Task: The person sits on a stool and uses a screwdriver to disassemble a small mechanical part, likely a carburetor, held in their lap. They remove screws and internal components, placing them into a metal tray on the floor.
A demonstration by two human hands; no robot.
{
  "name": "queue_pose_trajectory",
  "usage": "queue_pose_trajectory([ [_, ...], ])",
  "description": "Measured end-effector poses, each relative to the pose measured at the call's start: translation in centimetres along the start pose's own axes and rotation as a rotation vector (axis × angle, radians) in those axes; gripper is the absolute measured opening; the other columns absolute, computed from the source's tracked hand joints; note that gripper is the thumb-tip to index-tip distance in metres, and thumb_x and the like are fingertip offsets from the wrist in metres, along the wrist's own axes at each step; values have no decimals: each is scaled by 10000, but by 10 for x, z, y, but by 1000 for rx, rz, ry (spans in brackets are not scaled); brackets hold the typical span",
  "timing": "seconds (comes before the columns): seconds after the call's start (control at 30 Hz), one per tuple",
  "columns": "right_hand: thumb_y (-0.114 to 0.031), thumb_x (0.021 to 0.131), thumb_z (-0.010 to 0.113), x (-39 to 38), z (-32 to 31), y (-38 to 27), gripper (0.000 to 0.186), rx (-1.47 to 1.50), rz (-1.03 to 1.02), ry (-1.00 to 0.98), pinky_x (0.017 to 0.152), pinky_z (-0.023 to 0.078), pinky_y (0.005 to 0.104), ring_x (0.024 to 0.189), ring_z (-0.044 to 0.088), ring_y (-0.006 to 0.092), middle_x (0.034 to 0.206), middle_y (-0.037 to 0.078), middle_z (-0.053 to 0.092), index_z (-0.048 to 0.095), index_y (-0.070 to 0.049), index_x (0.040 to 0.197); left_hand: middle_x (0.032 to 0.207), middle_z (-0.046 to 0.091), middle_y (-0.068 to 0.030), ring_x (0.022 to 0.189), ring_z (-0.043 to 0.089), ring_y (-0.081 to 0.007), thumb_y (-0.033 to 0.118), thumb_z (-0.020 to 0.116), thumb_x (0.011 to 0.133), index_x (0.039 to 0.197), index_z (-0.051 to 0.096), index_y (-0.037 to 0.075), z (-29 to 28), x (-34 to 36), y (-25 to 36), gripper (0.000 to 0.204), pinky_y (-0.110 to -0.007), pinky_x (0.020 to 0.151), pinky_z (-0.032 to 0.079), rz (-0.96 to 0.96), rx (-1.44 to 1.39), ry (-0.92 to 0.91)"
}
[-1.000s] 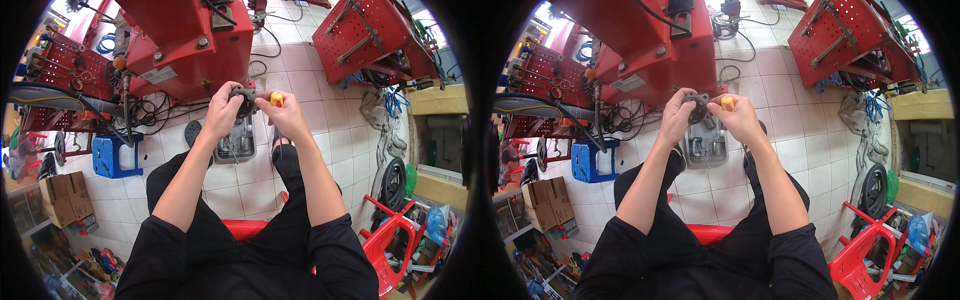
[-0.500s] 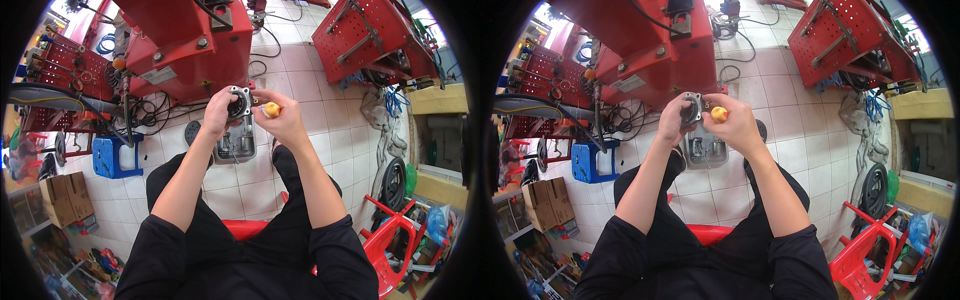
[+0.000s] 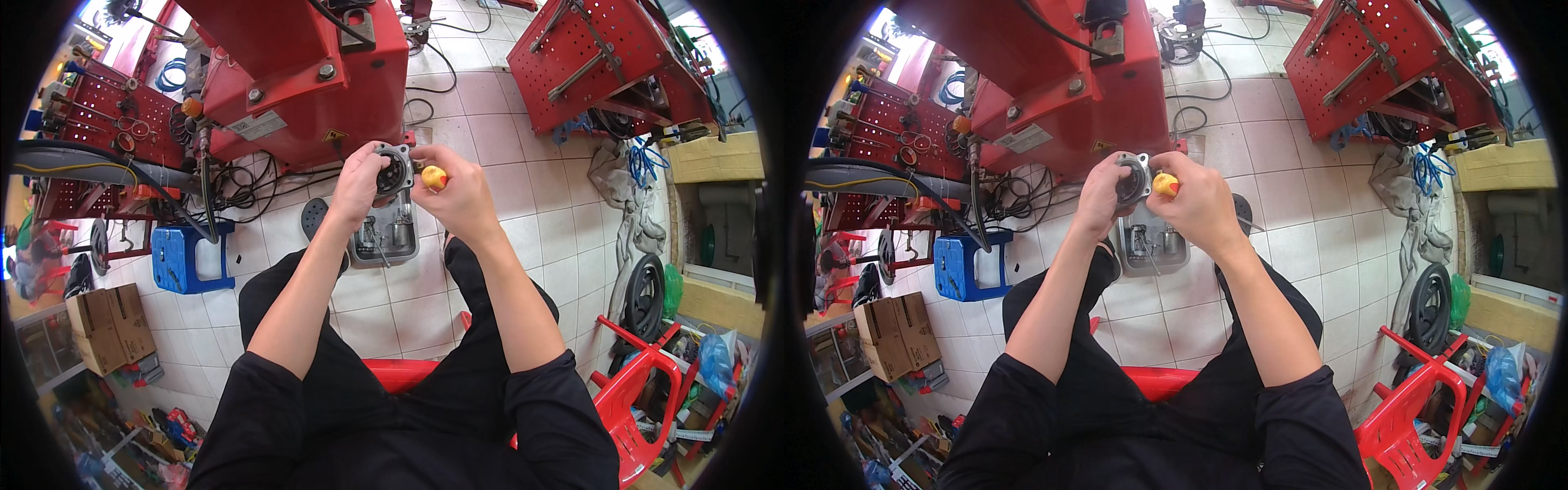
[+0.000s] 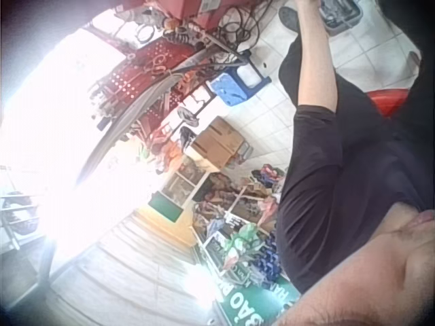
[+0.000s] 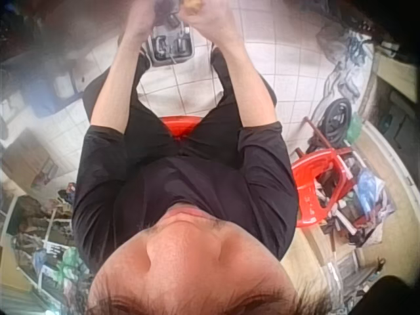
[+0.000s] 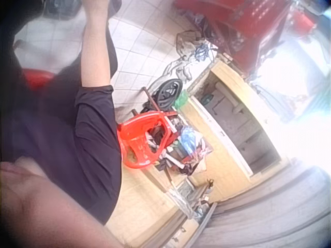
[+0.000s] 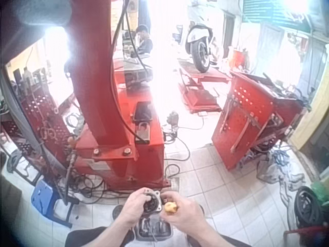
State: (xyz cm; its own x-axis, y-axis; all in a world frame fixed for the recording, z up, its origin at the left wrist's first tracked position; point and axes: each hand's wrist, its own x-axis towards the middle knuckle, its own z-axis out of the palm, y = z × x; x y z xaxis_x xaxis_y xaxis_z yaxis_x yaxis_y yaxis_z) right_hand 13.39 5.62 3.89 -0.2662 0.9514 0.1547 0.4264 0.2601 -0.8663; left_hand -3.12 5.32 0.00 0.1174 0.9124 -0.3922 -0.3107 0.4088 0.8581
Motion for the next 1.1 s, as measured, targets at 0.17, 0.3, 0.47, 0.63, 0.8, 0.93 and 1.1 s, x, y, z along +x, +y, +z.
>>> queue_pose_trajectory([
  [0.17,-99,658,673,-1,6,1,297,-81,-60,70,651,501,371,743,636,327,808,141,656,621,-40,944,729,552,31,573,486,-38,183,444,840,946,565,102,3,-1,1,180,-189,440,366,41,7,29],
  [0.3,-107,659,679,-3,9,3,290,-132,-47,85,656,505,370,747,636,322,829,135,658,622,-42,936,726,551,31,559,481,-38,179,449,838,943,561,93,10,-3,4,176,-187,437,369,79,-13,93],
  [0.47,-106,696,666,-3,10,2,294,30,60,79,665,512,327,737,653,268,834,131,663,627,-28,976,729,562,1,582,501,-45,121,458,842,923,551,44,0,0,2,146,-207,487,414,125,-37,57],
  [0.63,-99,714,653,0,6,11,303,234,205,-22,661,497,264,687,619,159,775,119,644,635,10,995,760,575,-17,680,510,-65,118,480,819,913,563,-4,-3,4,-7,176,-233,621,440,271,173,51],
  [0.8,-93,693,634,1,7,18,218,205,251,-45,619,473,284,630,568,151,698,125,608,625,37,868,794,569,-8,735,511,-65,87,486,808,934,550,-5,-2,4,-9,169,-222,675,431,352,335,50],
  [0.93,-112,672,629,2,4,9,203,114,298,-67,604,464,320,603,563,190,654,142,588,601,46,797,775,599,-117,726,565,-173,154,502,782,935,553,-26,3,-1,-4,242,-306,713,461,374,492,105],
  [1.1,-138,665,637,4,3,1,231,40,330,-65,616,469,333,602,570,230,668,156,600,603,47,800,776,600,-156,730,584,-217,177,504,767,940,555,-24,7,-5,0,270,-322,726,463,426,618,161],
])
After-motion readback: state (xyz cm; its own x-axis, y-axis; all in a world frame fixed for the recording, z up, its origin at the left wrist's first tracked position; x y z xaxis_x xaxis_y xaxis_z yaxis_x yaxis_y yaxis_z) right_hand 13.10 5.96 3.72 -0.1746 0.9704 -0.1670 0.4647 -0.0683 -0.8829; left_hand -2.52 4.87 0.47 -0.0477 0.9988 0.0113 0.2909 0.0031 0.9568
